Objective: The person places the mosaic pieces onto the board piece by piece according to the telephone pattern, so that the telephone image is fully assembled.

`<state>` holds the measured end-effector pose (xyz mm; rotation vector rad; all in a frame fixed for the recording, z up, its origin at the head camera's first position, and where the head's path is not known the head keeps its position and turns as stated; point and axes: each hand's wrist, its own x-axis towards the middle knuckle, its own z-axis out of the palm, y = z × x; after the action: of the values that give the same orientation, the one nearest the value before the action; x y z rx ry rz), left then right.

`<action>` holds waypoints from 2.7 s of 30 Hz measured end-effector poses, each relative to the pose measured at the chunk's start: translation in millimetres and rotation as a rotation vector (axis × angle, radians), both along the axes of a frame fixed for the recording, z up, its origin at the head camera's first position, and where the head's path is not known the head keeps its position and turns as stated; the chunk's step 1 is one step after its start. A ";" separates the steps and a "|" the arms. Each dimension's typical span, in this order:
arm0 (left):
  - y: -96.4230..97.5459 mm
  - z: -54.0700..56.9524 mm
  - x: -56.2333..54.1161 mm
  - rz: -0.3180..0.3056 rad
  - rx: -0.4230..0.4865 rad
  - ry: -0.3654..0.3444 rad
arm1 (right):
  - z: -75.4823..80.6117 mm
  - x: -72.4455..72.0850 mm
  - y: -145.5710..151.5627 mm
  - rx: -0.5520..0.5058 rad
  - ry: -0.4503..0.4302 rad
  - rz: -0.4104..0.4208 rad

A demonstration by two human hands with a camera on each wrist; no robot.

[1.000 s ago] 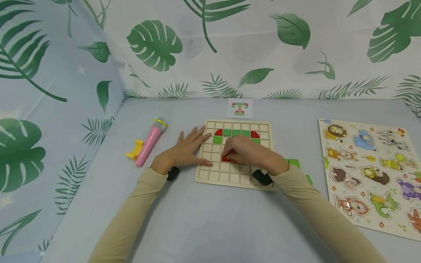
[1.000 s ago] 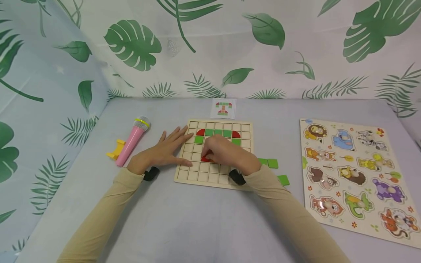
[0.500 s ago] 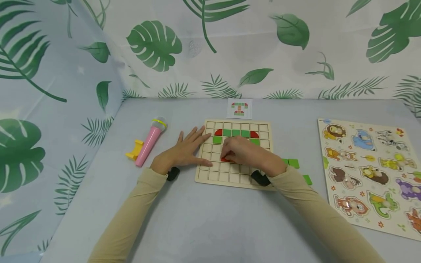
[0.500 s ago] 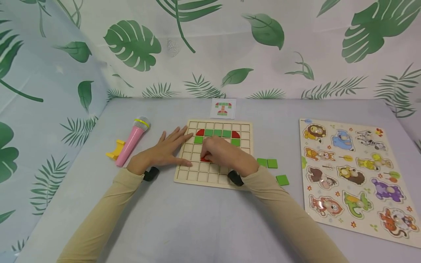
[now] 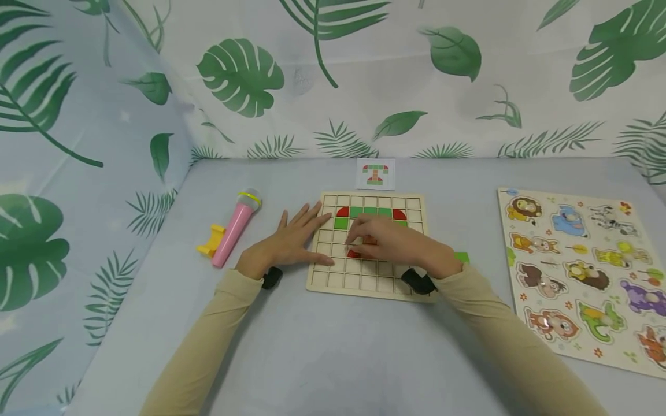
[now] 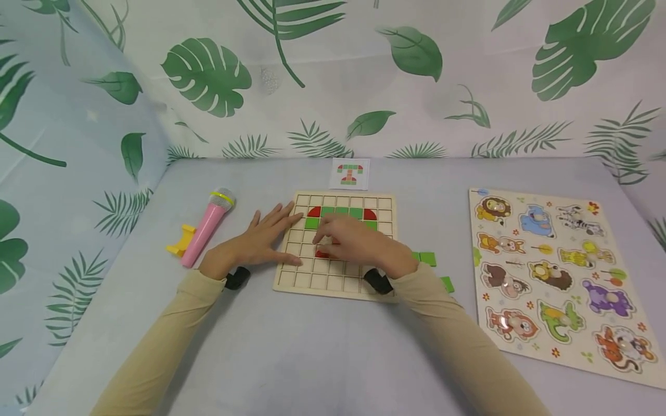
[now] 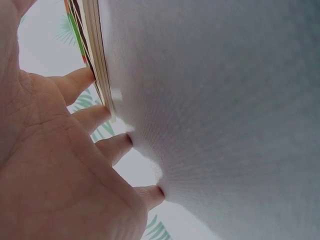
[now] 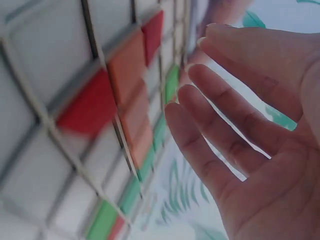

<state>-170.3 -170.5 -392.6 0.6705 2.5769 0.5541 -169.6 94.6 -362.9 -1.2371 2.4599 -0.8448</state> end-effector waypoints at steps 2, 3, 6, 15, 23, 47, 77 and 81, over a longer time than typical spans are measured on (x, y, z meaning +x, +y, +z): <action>-0.1 -0.2 -0.3 -0.001 0.004 -0.002 | 5.8 -0.2 8.5 -0.004 -0.012 -0.036; -0.3 -0.2 -0.5 -0.001 0.005 -0.002 | 8.5 -0.7 13.5 -0.002 -0.011 -0.050; -0.6 -0.2 -1.3 0.002 0.007 -0.002 | 15.9 -2.8 30.0 0.017 -0.003 -0.067; -0.9 -0.6 -0.7 0.011 0.003 -0.001 | 28.2 -4.6 82.8 0.135 -0.033 -0.113; 0.2 -1.0 0.4 0.007 0.007 -0.011 | 19.6 -1.3 124.2 0.225 -0.115 -0.151; 1.9 -1.3 -1.4 0.004 -0.005 -0.004 | 4.1 1.7 127.3 0.171 -0.188 -0.181; 1.8 -3.7 -3.4 0.001 0.005 -0.006 | 25.6 8.1 35.3 -0.080 0.067 -0.013; 1.5 -2.7 -2.9 0.003 0.005 -0.014 | 20.4 11.6 18.4 -0.140 0.074 0.029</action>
<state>-173.1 -169.0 -395.3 0.6620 2.5644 0.5652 -158.1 113.0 -342.5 -1.3714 2.4694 -0.9958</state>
